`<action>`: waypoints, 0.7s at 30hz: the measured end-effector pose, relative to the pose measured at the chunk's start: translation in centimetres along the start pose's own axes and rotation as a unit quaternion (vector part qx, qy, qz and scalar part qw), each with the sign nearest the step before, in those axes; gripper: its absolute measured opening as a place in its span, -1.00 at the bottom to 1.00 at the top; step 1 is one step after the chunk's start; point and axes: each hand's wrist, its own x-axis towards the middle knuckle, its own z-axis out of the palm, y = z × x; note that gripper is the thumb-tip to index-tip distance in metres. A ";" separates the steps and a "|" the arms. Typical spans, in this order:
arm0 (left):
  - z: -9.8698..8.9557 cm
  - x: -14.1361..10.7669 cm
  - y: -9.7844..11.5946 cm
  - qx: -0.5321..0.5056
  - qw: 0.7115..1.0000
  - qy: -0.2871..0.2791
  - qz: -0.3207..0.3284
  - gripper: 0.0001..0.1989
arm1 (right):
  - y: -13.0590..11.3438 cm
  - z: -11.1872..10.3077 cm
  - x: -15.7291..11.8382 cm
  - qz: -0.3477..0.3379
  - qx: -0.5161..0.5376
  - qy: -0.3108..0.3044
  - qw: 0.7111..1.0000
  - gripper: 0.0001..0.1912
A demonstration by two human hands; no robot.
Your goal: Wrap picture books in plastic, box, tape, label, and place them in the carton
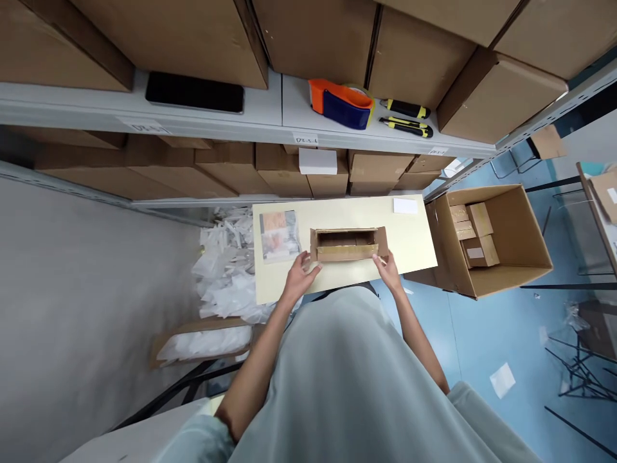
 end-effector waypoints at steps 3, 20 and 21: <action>-0.9 -1.5 2.1 0.053 0.988 0.079 0.118 -0.43 | -1.9 -1.9 -1.3 -0.076 -0.056 0.103 0.990 -0.30; 1.8 0.6 3.3 0.207 0.941 -0.080 0.255 -0.65 | -6.5 1.5 12.8 -0.278 -0.349 -0.194 0.874 -0.52; 1.7 0.6 2.9 0.218 0.937 -0.094 0.257 -0.70 | -6.2 1.6 12.8 -0.272 -0.358 -0.192 0.872 -0.54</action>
